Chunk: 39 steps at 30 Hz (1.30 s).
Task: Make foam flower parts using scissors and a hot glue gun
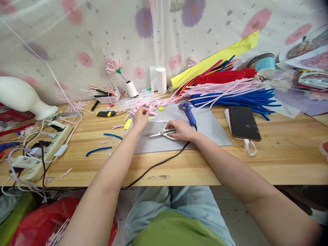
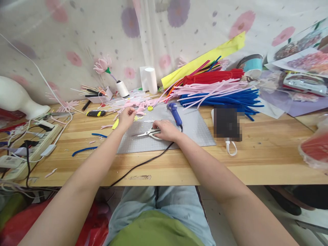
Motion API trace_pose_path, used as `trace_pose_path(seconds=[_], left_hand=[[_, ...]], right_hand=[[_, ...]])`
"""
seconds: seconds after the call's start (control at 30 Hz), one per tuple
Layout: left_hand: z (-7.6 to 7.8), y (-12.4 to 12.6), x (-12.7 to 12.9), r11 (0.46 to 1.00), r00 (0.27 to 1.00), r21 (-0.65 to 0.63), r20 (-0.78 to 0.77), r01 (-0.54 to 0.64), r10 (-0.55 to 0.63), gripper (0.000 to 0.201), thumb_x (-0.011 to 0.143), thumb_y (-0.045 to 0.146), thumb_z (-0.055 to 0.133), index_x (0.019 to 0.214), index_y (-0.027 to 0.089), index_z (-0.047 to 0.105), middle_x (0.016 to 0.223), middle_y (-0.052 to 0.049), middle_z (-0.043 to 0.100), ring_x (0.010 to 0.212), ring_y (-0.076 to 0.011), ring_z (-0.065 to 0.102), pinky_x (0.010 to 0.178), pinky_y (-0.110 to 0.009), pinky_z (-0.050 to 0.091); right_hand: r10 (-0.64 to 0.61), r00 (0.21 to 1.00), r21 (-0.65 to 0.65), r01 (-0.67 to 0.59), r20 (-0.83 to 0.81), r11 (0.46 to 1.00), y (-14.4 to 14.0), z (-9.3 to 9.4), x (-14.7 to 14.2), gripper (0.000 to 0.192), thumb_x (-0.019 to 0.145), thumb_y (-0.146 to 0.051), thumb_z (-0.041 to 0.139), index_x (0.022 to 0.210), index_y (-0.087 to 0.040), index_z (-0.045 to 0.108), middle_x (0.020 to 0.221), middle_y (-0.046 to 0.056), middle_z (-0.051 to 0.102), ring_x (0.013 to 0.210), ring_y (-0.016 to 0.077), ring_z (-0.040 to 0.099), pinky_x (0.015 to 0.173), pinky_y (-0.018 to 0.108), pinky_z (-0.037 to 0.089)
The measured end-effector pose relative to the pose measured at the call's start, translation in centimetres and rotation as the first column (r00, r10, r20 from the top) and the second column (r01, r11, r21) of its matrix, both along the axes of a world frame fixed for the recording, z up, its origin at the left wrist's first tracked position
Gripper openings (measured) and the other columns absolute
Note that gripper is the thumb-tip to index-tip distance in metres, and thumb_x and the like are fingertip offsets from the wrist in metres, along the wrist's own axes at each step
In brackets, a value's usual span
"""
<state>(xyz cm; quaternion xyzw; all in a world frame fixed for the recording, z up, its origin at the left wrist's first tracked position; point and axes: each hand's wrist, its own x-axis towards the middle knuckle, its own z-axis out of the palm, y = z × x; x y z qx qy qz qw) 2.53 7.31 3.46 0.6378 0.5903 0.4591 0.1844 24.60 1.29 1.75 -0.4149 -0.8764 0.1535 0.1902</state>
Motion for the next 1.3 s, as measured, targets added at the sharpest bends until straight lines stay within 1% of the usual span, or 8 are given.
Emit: trace_pose_path(seconds=[0.2, 0.37, 0.63, 0.77, 0.83, 1.0, 1.13, 1.3], left_hand=[[-1.7, 0.3, 0.3, 1.0, 0.943, -0.007, -0.332, -0.028, 0.024, 0.004, 0.069, 0.02, 0.064, 0.072, 0.02, 0.066, 0.087, -0.007, 0.06, 0.096, -0.0235, 0.053, 0.091, -0.037, 0.035], [-1.7, 0.1, -0.7, 0.999, 0.883, -0.022, -0.469, -0.044, 0.028, 0.032, 0.062, 0.022, 0.071, 0.094, 0.024, 0.067, 0.106, -0.006, 0.058, 0.111, -0.0255, 0.048, 0.099, -0.04, 0.033], [-0.9, -0.7, -0.7, 0.991, 0.966, 0.115, -0.24, -0.073, 0.099, 0.019, 0.084, 0.028, 0.047, 0.093, 0.018, 0.061, 0.098, -0.008, 0.062, 0.096, -0.0192, 0.056, 0.088, -0.033, 0.041], [-1.6, -0.8, 1.0, 0.97, 0.981, -0.184, -0.086, 0.159, -0.177, 0.031, 0.091, 0.038, 0.035, 0.103, 0.019, 0.056, 0.089, -0.005, 0.064, 0.074, -0.0145, 0.061, 0.074, -0.029, 0.046], [-1.9, -0.7, 1.5, 0.947, 0.971, -0.253, -0.081, 0.197, -0.224, 0.032, 0.09, 0.04, 0.037, 0.107, 0.019, 0.054, 0.09, -0.005, 0.065, 0.077, -0.0155, 0.062, 0.076, -0.031, 0.046], [-1.7, 0.0, 1.1, 0.979, 0.98, -0.155, -0.124, 0.135, -0.155, 0.029, 0.089, 0.035, 0.038, 0.107, 0.018, 0.054, 0.101, -0.008, 0.063, 0.094, -0.018, 0.059, 0.088, -0.034, 0.042], [-1.1, 0.2, -0.1, 0.996, 0.994, -0.065, -0.095, 0.054, -0.06, 0.022, 0.083, 0.027, 0.048, 0.102, 0.018, 0.056, 0.092, -0.006, 0.063, 0.084, -0.0158, 0.058, 0.08, -0.031, 0.045], [-0.8, -0.4, -1.8, 0.996, 0.995, 0.003, -0.043, -0.093, 0.093, 0.035, 0.066, 0.016, 0.064, 0.1, 0.017, 0.06, 0.087, -0.004, 0.06, 0.071, -0.013, 0.056, 0.072, -0.028, 0.047]], right_hand=[[-0.003, 1.0, -0.005, 0.003, -0.014, 1.0, 0.1, -0.2, 0.0, 0.022, 0.072, -0.029, 0.06, 0.091, -0.018, 0.057, 0.09, 0.005, 0.064, 0.084, 0.0185, 0.055, 0.075, 0.028, 0.035], [0.001, 1.0, 0.002, -0.001, -0.031, 1.0, 0.2, -0.4, -0.1, 0.022, 0.072, -0.029, 0.061, 0.091, -0.018, 0.057, 0.088, 0.005, 0.064, 0.083, 0.0194, 0.055, 0.075, 0.029, 0.036], [-0.013, 1.0, -0.005, 0.013, -0.028, 1.0, 0.2, -0.4, -0.1, 0.022, 0.071, -0.027, 0.061, 0.091, -0.019, 0.057, 0.09, 0.005, 0.064, 0.084, 0.0192, 0.055, 0.076, 0.029, 0.036], [-0.012, 1.0, 0.0, 0.012, -0.029, 1.0, 0.2, -0.5, -0.1, 0.021, 0.072, -0.028, 0.061, 0.09, -0.018, 0.057, 0.089, 0.004, 0.064, 0.084, 0.0188, 0.056, 0.076, 0.029, 0.035], [-0.012, 0.999, 0.005, 0.012, -0.034, 1.0, 0.3, -0.6, -0.1, 0.021, 0.072, -0.028, 0.061, 0.09, -0.018, 0.057, 0.089, 0.004, 0.064, 0.083, 0.0186, 0.056, 0.076, 0.029, 0.035], [-0.003, 0.999, 0.015, 0.003, -0.047, 1.0, 0.3, -0.7, 0.0, 0.022, 0.071, -0.027, 0.061, 0.09, -0.018, 0.057, 0.089, 0.004, 0.064, 0.082, 0.0178, 0.055, 0.076, 0.028, 0.035], [-0.004, 0.999, 0.019, 0.004, -0.039, 1.0, 0.1, -0.6, -0.1, 0.02, 0.071, -0.027, 0.061, 0.089, -0.018, 0.057, 0.087, 0.004, 0.064, 0.08, 0.0175, 0.055, 0.073, 0.027, 0.036], [0.008, 1.0, 0.023, -0.008, -0.003, 1.0, -0.2, 0.1, -0.2, 0.019, 0.069, -0.026, 0.061, 0.087, -0.018, 0.058, 0.086, 0.005, 0.063, 0.081, 0.0186, 0.055, 0.073, 0.029, 0.037]])
